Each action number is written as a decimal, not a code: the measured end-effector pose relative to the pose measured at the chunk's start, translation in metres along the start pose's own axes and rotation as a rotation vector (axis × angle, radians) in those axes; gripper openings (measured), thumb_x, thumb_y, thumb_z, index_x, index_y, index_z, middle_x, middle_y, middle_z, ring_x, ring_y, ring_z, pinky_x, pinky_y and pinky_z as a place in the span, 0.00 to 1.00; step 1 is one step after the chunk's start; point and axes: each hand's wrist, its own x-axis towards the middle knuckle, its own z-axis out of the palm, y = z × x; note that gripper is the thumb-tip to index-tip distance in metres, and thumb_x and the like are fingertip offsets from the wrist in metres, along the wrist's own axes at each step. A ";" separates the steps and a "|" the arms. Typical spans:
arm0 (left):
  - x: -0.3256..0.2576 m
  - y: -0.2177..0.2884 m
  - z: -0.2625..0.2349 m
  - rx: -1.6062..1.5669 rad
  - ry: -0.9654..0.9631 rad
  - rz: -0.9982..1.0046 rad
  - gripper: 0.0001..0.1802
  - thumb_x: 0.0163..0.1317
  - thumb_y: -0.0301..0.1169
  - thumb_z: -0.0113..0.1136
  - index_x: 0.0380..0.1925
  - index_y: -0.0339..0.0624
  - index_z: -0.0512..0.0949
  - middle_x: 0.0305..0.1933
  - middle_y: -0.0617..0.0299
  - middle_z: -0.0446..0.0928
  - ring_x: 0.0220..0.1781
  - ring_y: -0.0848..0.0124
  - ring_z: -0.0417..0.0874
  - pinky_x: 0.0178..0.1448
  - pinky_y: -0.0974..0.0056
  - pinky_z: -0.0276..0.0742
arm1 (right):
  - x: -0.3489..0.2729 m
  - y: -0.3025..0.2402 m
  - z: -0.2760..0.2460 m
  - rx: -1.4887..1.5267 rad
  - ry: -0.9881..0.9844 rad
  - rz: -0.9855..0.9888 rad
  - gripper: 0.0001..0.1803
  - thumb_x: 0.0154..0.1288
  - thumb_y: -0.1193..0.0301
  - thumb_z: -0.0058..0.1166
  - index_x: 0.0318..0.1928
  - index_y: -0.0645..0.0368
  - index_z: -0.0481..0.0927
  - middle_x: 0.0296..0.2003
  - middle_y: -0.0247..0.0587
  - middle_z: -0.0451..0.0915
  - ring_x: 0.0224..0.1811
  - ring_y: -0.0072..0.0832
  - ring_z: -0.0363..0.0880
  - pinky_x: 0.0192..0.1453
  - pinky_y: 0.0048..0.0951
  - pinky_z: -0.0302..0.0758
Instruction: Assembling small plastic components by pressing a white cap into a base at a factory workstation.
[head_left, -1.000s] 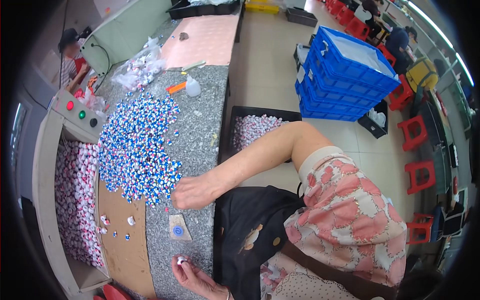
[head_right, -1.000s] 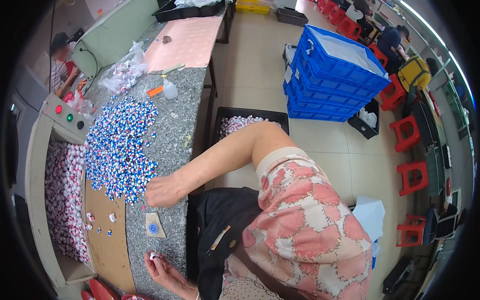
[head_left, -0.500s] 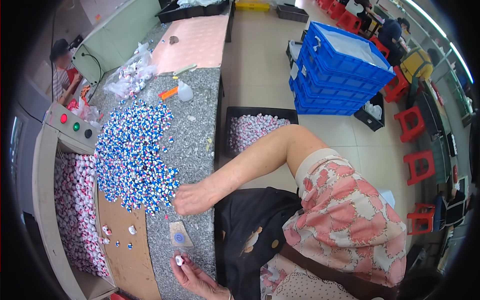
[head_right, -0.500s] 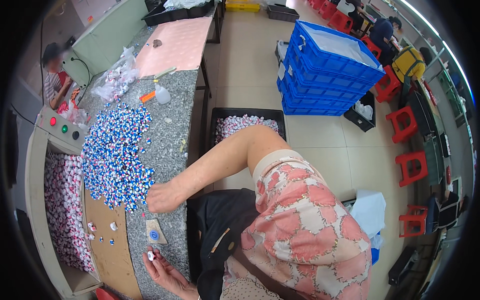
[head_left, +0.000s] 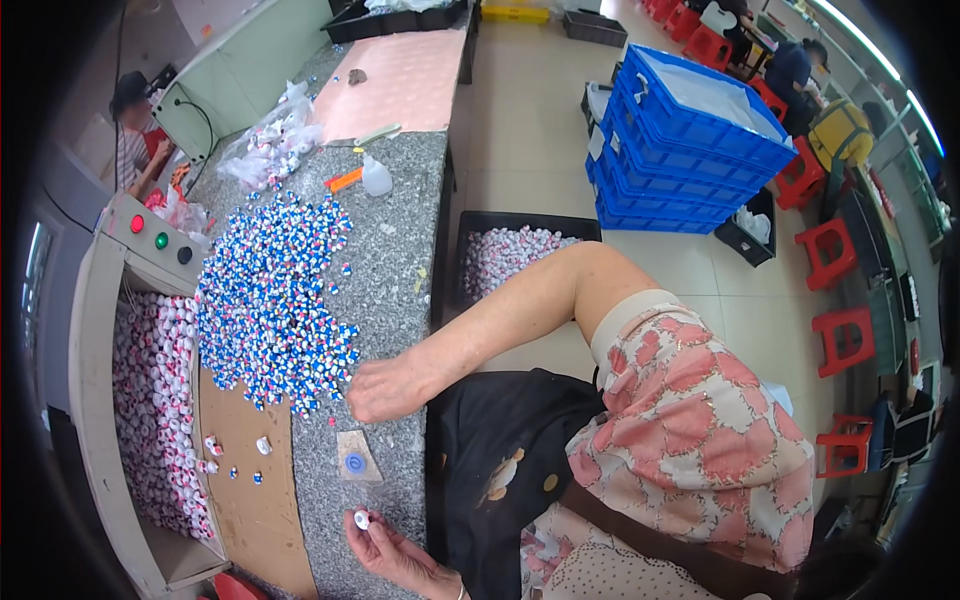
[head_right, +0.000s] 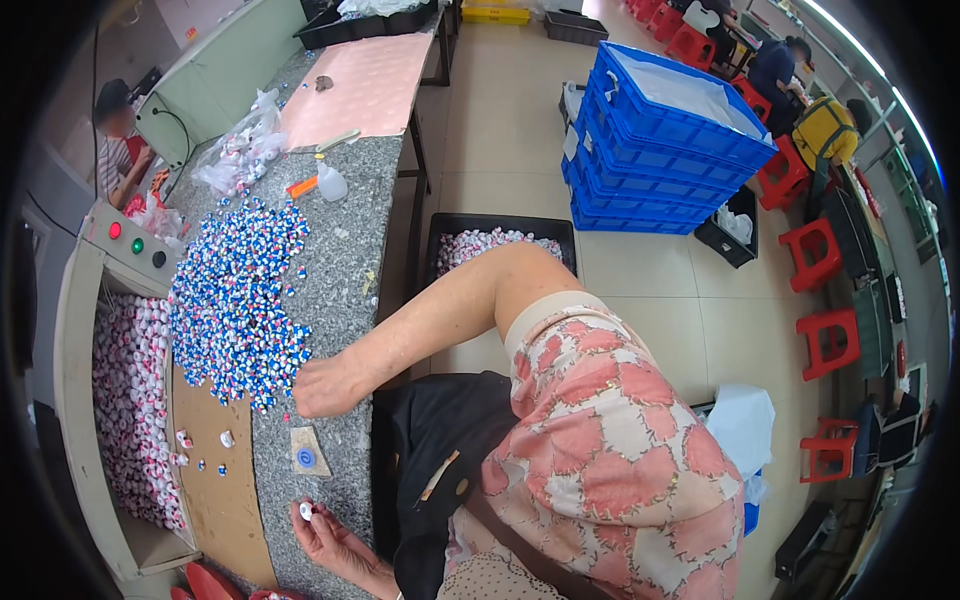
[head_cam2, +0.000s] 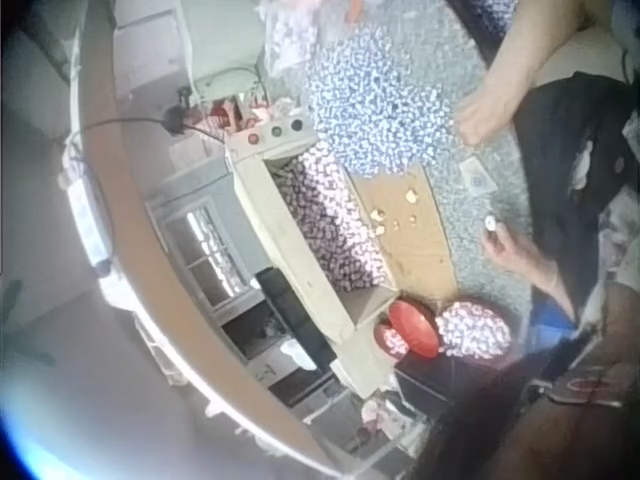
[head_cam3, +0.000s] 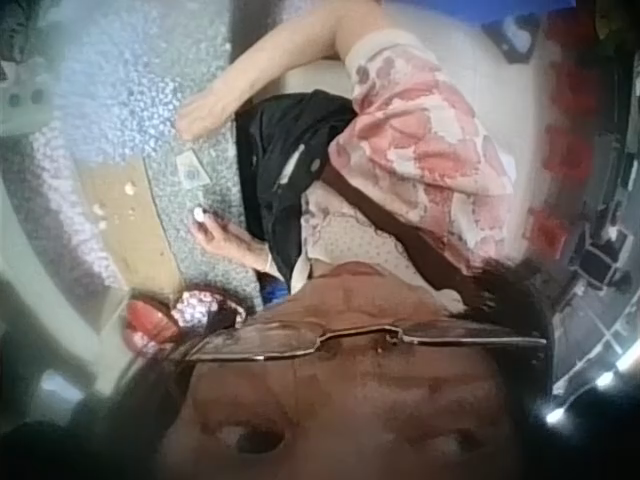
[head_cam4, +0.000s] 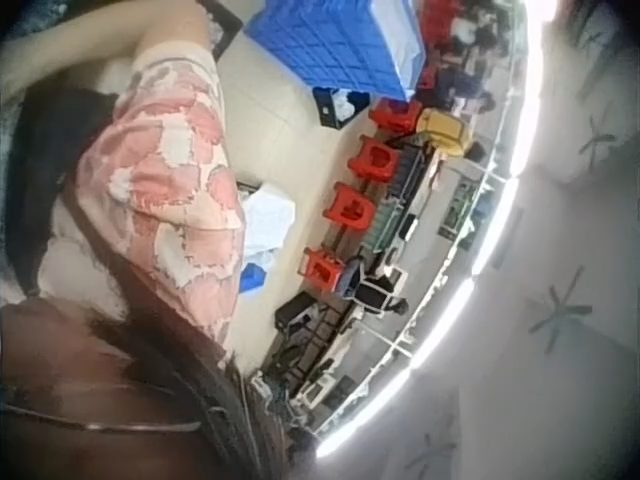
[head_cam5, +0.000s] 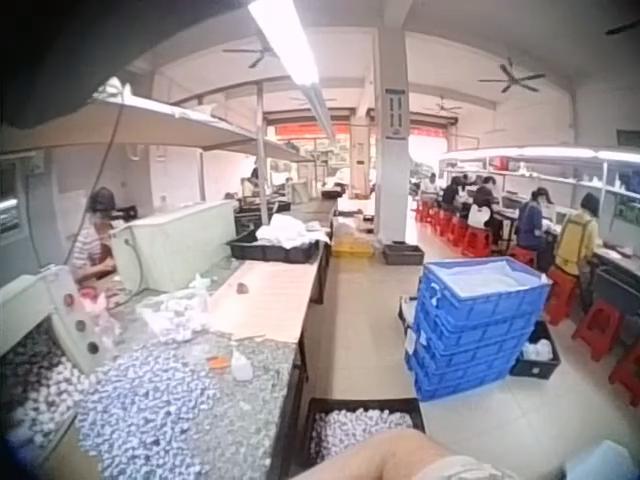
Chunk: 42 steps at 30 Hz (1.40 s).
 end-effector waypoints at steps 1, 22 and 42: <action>0.000 -0.003 -0.004 -0.003 0.002 0.003 0.20 0.67 0.23 0.54 0.59 0.32 0.69 0.53 0.51 0.76 0.53 0.71 0.79 0.58 0.70 0.76 | 0.001 0.001 0.001 0.034 0.059 -0.001 0.07 0.44 0.73 0.53 0.20 0.66 0.80 0.21 0.54 0.79 0.27 0.50 0.82 0.27 0.47 0.77; 0.013 -0.004 0.008 0.026 0.142 0.043 0.19 0.59 0.15 0.60 0.52 0.30 0.74 0.48 0.58 0.76 0.51 0.70 0.80 0.56 0.69 0.76 | -0.007 0.018 -0.025 -0.111 -0.179 0.095 0.02 0.52 0.75 0.54 0.28 0.59 0.77 0.26 0.43 0.75 0.30 0.41 0.79 0.32 0.39 0.76; 0.017 -0.011 -0.012 0.172 0.159 0.321 0.20 0.54 0.14 0.64 0.48 0.33 0.77 0.48 0.57 0.76 0.45 0.72 0.82 0.48 0.71 0.81 | 0.080 -0.038 -0.024 0.032 -0.343 -0.265 0.11 0.52 0.80 0.55 0.38 0.62 0.78 0.29 0.43 0.76 0.33 0.41 0.78 0.38 0.39 0.74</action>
